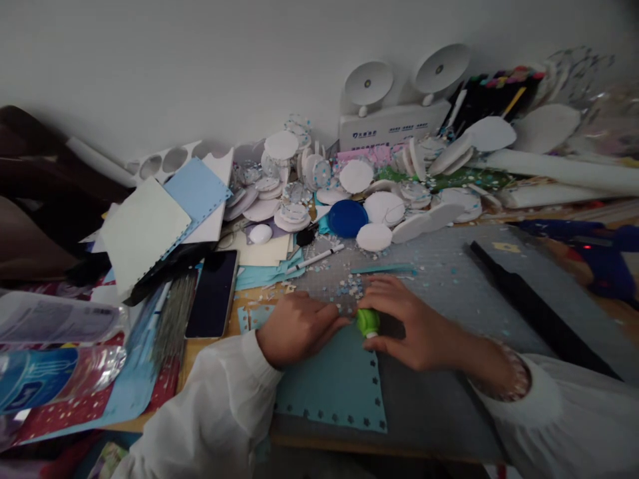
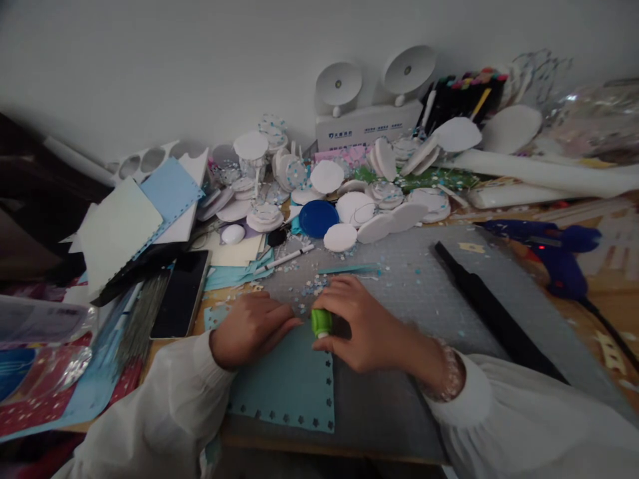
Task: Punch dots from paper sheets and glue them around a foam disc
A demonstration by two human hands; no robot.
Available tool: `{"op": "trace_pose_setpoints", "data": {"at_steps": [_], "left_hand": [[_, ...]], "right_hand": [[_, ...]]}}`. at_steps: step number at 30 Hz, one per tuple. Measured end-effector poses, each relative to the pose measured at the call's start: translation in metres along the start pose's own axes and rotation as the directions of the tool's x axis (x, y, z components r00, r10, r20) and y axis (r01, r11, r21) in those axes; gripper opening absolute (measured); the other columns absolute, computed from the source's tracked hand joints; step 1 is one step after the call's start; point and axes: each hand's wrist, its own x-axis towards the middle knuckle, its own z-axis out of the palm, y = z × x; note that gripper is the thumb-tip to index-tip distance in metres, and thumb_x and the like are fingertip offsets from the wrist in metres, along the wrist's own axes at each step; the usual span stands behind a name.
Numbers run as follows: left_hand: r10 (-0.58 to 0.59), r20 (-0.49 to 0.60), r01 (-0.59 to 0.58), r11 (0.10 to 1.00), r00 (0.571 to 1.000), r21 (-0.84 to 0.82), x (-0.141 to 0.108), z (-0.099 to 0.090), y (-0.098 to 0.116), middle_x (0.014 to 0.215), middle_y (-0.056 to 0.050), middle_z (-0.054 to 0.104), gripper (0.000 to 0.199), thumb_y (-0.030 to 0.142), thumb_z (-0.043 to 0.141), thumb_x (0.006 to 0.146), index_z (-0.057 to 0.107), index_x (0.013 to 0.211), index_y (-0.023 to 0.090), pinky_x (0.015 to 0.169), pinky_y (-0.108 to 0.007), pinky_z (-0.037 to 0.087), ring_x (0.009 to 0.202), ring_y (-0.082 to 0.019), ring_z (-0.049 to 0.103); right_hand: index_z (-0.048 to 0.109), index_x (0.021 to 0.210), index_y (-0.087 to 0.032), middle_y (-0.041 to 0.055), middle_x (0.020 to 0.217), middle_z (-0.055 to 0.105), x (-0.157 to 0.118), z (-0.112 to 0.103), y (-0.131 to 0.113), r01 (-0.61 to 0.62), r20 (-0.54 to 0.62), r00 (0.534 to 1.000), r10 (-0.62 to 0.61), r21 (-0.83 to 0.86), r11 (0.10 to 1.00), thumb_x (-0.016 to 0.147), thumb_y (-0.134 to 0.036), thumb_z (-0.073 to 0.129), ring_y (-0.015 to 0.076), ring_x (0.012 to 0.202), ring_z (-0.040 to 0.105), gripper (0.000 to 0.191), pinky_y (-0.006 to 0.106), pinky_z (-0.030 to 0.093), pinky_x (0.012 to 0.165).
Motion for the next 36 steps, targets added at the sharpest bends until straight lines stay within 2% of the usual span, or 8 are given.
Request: {"op": "trace_pose_setpoints", "data": {"at_steps": [8, 13, 21, 27, 29, 32, 34, 36], "left_hand": [[0.031, 0.031, -0.031, 0.999, 0.999, 0.011, 0.001, 0.000, 0.002, 0.055, 0.002, 0.057, 0.038, 0.032, 0.036, 0.100, 0.050, 0.068, 0.018, 0.052, -0.031, 0.030, 0.048, -0.013, 0.053], [-0.001, 0.031, 0.001, 1.000, 1.000, 0.006, 0.005, -0.001, 0.011, 0.079, -0.007, 0.066, 0.056, 0.068, 0.043, 0.086, 0.059, 0.089, 0.014, 0.061, -0.036, 0.034, 0.072, -0.022, 0.058], [-0.066, 0.047, 0.075, 0.976, 0.997, -0.203, 0.004, 0.006, 0.017, 0.090, -0.010, 0.067, 0.045, 0.055, 0.043, 0.089, 0.058, 0.096, 0.013, 0.070, -0.040, 0.033, 0.078, -0.022, 0.056], [-0.087, 0.112, 0.105, 0.979, 0.990, -0.175, 0.004, 0.005, 0.013, 0.082, -0.006, 0.066, 0.049, 0.063, 0.051, 0.084, 0.059, 0.090, 0.014, 0.066, -0.036, 0.036, 0.076, -0.022, 0.059], [-0.110, 0.129, 0.131, 0.977, 0.985, -0.170, 0.002, 0.004, 0.010, 0.077, -0.005, 0.065, 0.049, 0.064, 0.051, 0.083, 0.059, 0.089, 0.016, 0.061, -0.033, 0.036, 0.071, -0.021, 0.059], [-0.154, 0.156, 0.178, 0.971, 0.976, -0.160, -0.002, 0.004, 0.005, 0.072, -0.003, 0.065, 0.039, 0.055, 0.050, 0.089, 0.059, 0.088, 0.018, 0.057, -0.030, 0.037, 0.064, -0.019, 0.060], [-0.168, 0.172, 0.197, 0.966, 0.971, -0.169, -0.003, 0.004, 0.003, 0.072, -0.003, 0.065, 0.030, 0.046, 0.048, 0.092, 0.059, 0.087, 0.018, 0.057, -0.028, 0.039, 0.064, -0.018, 0.060], [-0.161, 0.175, 0.197, 0.958, 0.971, -0.209, -0.003, 0.003, 0.002, 0.073, -0.003, 0.065, 0.025, 0.039, 0.046, 0.094, 0.058, 0.088, 0.018, 0.058, -0.027, 0.040, 0.065, -0.017, 0.061]], "right_hand": [[0.056, 0.090, -0.020, 0.0042, 0.083, 0.064, 0.001, 0.008, -0.002, 0.007, 0.002, 1.000, -0.007, -0.004, 1.000, 0.074, -0.026, 0.071, 0.0229, 0.084, 0.060, 0.022, 0.052, 0.034, 0.100], [0.057, 0.088, -0.020, 0.0043, 0.079, 0.063, 0.003, 0.011, -0.006, 0.036, -0.016, 0.999, -0.037, -0.060, 0.998, 0.072, -0.020, 0.065, 0.0230, 0.081, 0.060, 0.018, 0.055, 0.032, 0.101], [0.055, 0.083, -0.019, 0.0029, 0.074, 0.057, 0.002, 0.014, -0.011, 0.042, -0.073, 0.996, -0.047, -0.074, 0.996, 0.072, -0.016, 0.061, 0.0213, 0.076, 0.058, 0.013, 0.056, 0.028, 0.108], [0.057, 0.084, -0.020, 0.0006, 0.073, 0.059, 0.003, 0.010, -0.008, 0.025, 0.011, 1.000, -0.025, -0.020, 0.999, 0.072, -0.020, 0.067, 0.0204, 0.077, 0.059, 0.015, 0.056, 0.026, 0.108], [0.059, 0.086, -0.020, 0.0026, 0.077, 0.062, 0.004, 0.007, -0.006, -0.037, 0.000, 0.999, 0.037, 0.015, 0.999, 0.072, -0.026, 0.070, 0.0218, 0.080, 0.060, 0.019, 0.052, 0.035, 0.101], [0.061, 0.084, -0.018, 0.0042, 0.077, 0.065, 0.006, -0.001, 0.000, -0.254, -0.031, 0.964, 0.264, 0.184, 0.950, 0.077, -0.038, 0.068, 0.0195, 0.074, 0.059, 0.023, 0.036, 0.048, 0.074], [0.062, 0.080, -0.017, 0.0033, 0.075, 0.065, 0.008, -0.006, 0.005, -0.366, -0.005, 0.918, 0.397, 0.376, 0.851, 0.084, -0.045, 0.059, 0.0166, 0.069, 0.058, 0.029, 0.029, 0.046, 0.063], [0.065, 0.077, -0.016, 0.0037, 0.076, 0.067, 0.010, -0.009, 0.011, -0.399, 0.024, 0.883, 0.468, 0.562, 0.725, 0.088, -0.052, 0.051, 0.0163, 0.071, 0.060, 0.039, 0.028, 0.047, 0.064]]}}
